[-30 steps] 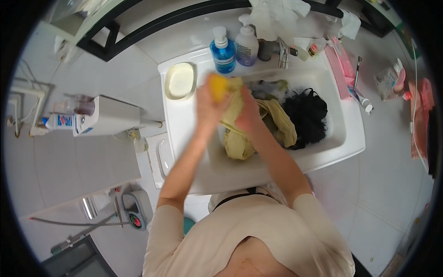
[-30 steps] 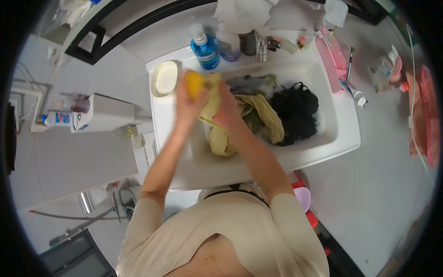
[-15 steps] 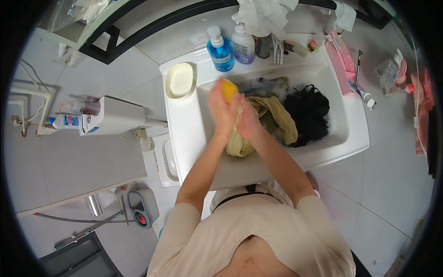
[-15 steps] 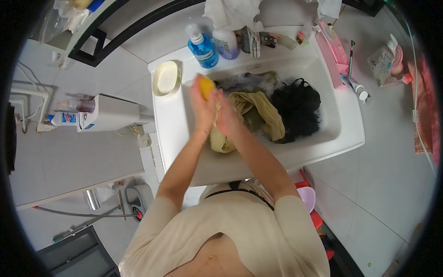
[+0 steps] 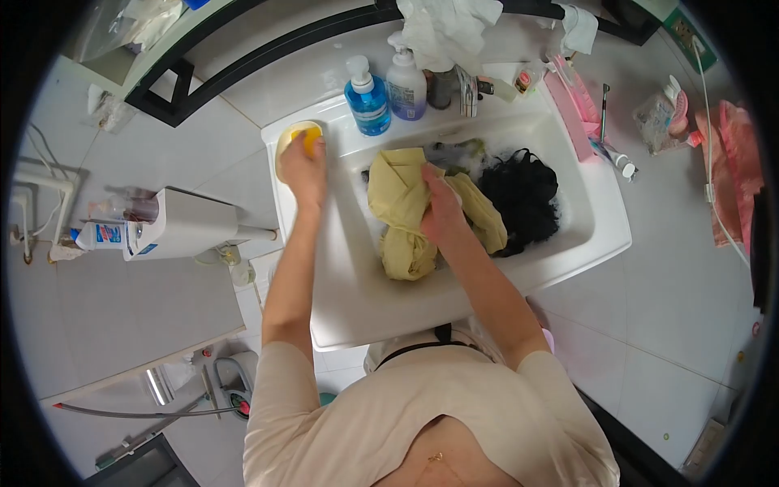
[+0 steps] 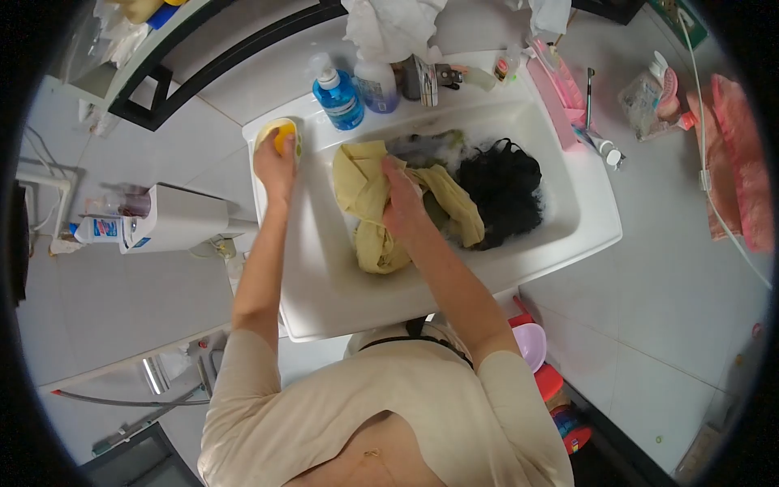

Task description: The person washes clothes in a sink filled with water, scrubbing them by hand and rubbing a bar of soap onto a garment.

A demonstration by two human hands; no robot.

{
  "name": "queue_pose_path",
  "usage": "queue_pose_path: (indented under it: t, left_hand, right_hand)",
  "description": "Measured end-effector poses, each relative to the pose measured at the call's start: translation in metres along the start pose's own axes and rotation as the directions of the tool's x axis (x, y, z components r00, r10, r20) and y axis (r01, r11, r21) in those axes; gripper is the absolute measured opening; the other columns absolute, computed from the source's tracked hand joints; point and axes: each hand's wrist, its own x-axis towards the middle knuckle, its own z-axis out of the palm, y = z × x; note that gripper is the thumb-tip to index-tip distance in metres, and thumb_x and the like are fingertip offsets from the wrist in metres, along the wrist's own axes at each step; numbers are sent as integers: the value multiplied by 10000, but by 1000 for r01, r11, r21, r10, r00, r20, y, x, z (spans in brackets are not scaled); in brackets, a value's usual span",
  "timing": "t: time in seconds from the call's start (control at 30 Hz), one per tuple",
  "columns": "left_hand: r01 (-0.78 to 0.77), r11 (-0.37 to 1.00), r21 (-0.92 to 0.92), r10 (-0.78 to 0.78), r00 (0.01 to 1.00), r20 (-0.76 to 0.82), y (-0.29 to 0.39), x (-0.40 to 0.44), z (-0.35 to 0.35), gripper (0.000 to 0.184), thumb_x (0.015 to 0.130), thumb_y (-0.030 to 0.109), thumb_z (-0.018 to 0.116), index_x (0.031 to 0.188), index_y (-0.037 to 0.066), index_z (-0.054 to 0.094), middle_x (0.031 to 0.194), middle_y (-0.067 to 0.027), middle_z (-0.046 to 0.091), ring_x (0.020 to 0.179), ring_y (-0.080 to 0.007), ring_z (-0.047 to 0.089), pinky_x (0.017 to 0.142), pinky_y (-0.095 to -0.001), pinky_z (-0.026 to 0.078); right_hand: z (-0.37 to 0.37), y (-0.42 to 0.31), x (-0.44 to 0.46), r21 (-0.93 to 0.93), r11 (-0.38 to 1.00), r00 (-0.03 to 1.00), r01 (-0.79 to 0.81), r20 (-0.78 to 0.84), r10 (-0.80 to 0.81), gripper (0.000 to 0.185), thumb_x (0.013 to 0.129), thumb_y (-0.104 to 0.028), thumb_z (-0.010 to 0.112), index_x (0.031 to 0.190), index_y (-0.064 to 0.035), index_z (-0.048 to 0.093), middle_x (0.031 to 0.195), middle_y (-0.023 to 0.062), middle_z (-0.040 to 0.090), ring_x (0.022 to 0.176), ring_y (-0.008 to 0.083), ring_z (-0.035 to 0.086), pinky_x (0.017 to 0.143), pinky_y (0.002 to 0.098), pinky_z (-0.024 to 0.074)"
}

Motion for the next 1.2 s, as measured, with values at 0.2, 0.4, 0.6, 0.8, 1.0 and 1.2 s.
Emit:
queue_pose_path:
  t: [0.2, 0.4, 0.6, 0.8, 1.0, 1.2]
  left_hand:
    - [556, 264, -788, -44, 823, 566, 92, -106, 6, 395, 871, 185, 558, 1249, 88, 496, 1022, 4, 602, 914, -80, 545, 766, -225, 451]
    - [-171, 841, -514, 324, 919, 223, 176, -163, -8, 114, 798, 112, 619, 879, 39, 652, 791, -125, 642, 725, -176, 621, 734, -271, 480]
    - [136, 945, -298, -95, 984, 150, 153, -150, 26, 260, 787, 213, 613, 612, 22, 604, 541, -184, 546, 445, -303, 527, 489, -378, 446]
    - [40, 983, -181, -24, 996, 88, 175, -175, 47, 223, 803, 201, 605, 670, 24, 631, 551, -176, 556, 467, -289, 534, 492, -376, 432]
    - [365, 744, -560, -200, 921, 334, 159, -126, 29, 279, 877, 208, 542, 675, 23, 591, 568, -41, 534, 504, -147, 440, 523, -272, 401]
    - [458, 489, -742, 0, 851, 525, 184, -141, 24, 210, 839, 137, 597, 1011, 19, 575, 987, -49, 560, 861, -113, 505, 765, -228, 411]
  right_hand:
    - [-8, -11, -10, -204, 941, 963, 269, 26, -270, 266, 878, -194, 566, 1120, -89, 523, 1058, 55, 570, 942, 202, 571, 794, 359, 505]
    - [-111, -13, 36, -25, 996, 876, -81, 476, 83, 263, 882, -297, 565, 1060, -104, 559, 956, 31, 586, 858, 145, 573, 695, 296, 500]
    - [-95, 7, 6, -144, 988, 998, -62, -12, 60, 267, 882, -377, 549, 800, -125, 509, 772, -27, 542, 692, 94, 513, 617, 245, 442]
    - [-104, -13, -4, -64, 993, 994, -102, 38, 105, 217, 891, -334, 547, 826, -130, 515, 737, -36, 491, 662, 96, 468, 608, 257, 436]
    - [-84, -44, -23, -387, 922, 996, -16, 76, 49, 251, 820, -277, 641, 924, -60, 571, 854, 10, 540, 822, 112, 521, 739, 245, 424]
    - [-67, -98, -31, -552, 802, 922, 231, 387, 1, 160, 797, -133, 633, 925, -53, 582, 886, 17, 576, 840, 115, 551, 727, 244, 442]
